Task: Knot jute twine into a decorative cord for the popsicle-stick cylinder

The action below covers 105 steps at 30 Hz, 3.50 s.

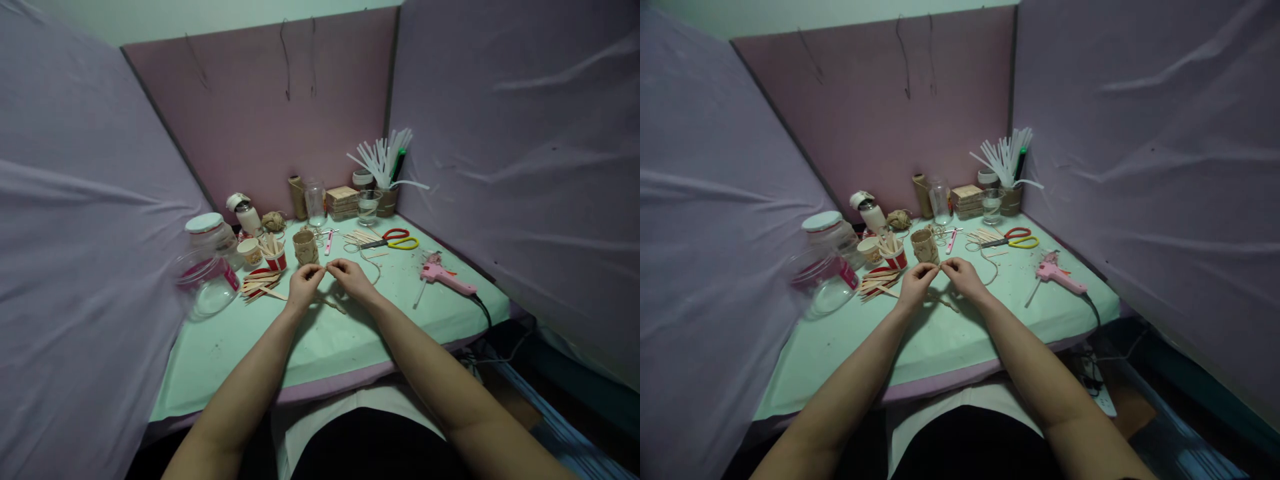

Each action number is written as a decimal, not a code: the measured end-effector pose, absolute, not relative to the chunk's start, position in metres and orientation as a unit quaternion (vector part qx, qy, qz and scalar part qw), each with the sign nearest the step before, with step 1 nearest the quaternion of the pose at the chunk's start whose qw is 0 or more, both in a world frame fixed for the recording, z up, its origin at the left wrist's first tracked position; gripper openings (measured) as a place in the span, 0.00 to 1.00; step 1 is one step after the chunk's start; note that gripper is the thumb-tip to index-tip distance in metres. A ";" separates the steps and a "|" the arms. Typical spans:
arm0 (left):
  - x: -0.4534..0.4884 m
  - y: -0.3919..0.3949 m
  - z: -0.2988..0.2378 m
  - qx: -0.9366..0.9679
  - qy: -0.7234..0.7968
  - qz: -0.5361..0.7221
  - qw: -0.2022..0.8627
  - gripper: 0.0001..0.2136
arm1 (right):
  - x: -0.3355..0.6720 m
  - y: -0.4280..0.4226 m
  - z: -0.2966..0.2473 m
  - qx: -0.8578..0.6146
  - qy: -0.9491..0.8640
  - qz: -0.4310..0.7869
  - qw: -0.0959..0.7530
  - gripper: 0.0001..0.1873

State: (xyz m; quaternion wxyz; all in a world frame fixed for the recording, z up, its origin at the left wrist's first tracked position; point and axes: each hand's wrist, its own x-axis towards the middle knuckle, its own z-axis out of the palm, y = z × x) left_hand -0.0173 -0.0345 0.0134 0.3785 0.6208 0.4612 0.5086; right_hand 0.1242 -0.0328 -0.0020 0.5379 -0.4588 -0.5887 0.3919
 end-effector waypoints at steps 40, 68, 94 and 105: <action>-0.013 -0.036 0.013 0.396 0.399 0.512 0.649 0.15 | 0.116 -0.041 -0.005 -0.450 -0.651 0.225 0.568 0.07; -0.011 -0.034 0.004 0.518 0.437 0.488 0.550 0.13 | 0.128 -0.034 0.000 -0.469 -0.483 0.479 0.563 0.18; -0.015 -0.036 0.014 0.499 0.440 0.479 0.573 0.16 | 0.130 -0.035 0.000 -0.471 -0.561 0.378 0.566 0.12; -0.016 -0.037 0.016 0.581 0.426 0.490 0.490 0.12 | 0.135 -0.034 -0.004 -0.454 -0.683 0.230 0.525 0.11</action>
